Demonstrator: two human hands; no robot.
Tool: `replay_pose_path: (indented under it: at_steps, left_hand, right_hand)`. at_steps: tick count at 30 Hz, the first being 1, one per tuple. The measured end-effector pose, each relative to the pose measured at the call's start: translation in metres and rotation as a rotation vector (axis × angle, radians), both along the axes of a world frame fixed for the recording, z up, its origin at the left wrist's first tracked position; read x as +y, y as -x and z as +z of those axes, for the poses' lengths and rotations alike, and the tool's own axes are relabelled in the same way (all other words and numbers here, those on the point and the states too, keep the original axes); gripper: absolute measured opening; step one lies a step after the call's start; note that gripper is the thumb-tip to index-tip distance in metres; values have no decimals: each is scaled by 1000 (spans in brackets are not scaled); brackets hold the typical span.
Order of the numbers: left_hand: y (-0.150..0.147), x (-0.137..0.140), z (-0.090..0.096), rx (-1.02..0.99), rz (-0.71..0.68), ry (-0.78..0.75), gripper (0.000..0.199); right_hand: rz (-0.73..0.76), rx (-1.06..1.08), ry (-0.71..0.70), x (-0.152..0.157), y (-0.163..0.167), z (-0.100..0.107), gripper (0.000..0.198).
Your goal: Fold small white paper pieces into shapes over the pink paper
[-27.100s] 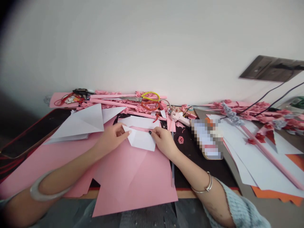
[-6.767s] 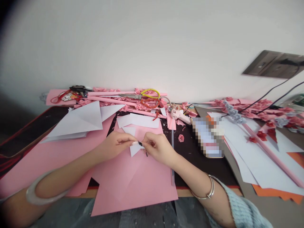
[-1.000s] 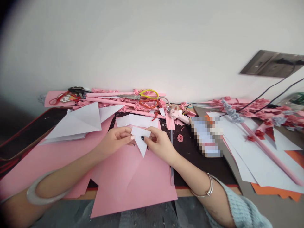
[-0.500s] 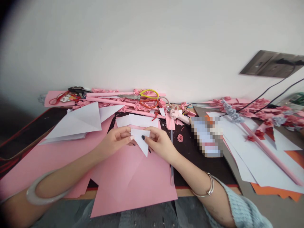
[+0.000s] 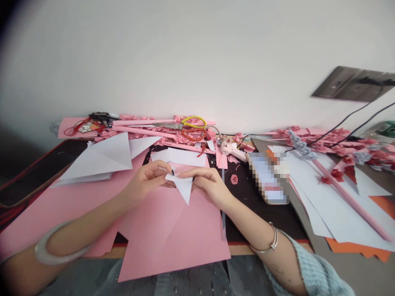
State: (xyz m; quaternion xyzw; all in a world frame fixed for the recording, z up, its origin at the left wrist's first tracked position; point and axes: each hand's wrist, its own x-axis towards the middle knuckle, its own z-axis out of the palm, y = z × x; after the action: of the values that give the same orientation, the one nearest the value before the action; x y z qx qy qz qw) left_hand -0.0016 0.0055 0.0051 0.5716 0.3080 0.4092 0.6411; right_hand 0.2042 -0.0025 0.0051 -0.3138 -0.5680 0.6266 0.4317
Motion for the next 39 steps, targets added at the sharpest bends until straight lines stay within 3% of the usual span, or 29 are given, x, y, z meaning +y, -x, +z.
replay_pose_path:
  at_steps: [5, 7, 11, 14, 17, 25, 29, 33, 39]
  left_hand:
    - [-1, -1, 1, 55, 17, -28, 7]
    - [0, -2, 2, 122, 35, -101, 9]
    - [0, -5, 1, 280, 107, -210, 11]
    - [-1, -5, 0, 378, 159, -247, 18]
    - [-1, -4, -1, 472, 178, -402, 11]
    - [0, -6, -12, 600, 293, -884, 15]
    - [1, -6, -17, 645, 326, -1070, 18]
    - [2, -3, -16, 648, 376, -1133, 18]
    - [12, 2, -14, 615, 550, -1149, 14]
  right_hand:
    - [-15, -76, 15, 0, 1, 3, 24]
    - [-81, -183, -46, 0, 3, 3, 17]
    - [-168, -348, -154, -1, 5, 1, 26]
    - [-218, -462, -330, -4, 4, 3, 15]
    - [-251, -565, -488, -6, 4, 5, 16]
    - [-264, -676, -759, -5, 8, 2, 19]
    - [-248, -742, -782, -7, 9, 4, 22]
    - [-265, -781, -766, -5, 4, 6, 23]
    - [-534, -893, -722, 8, -13, 8, 18]
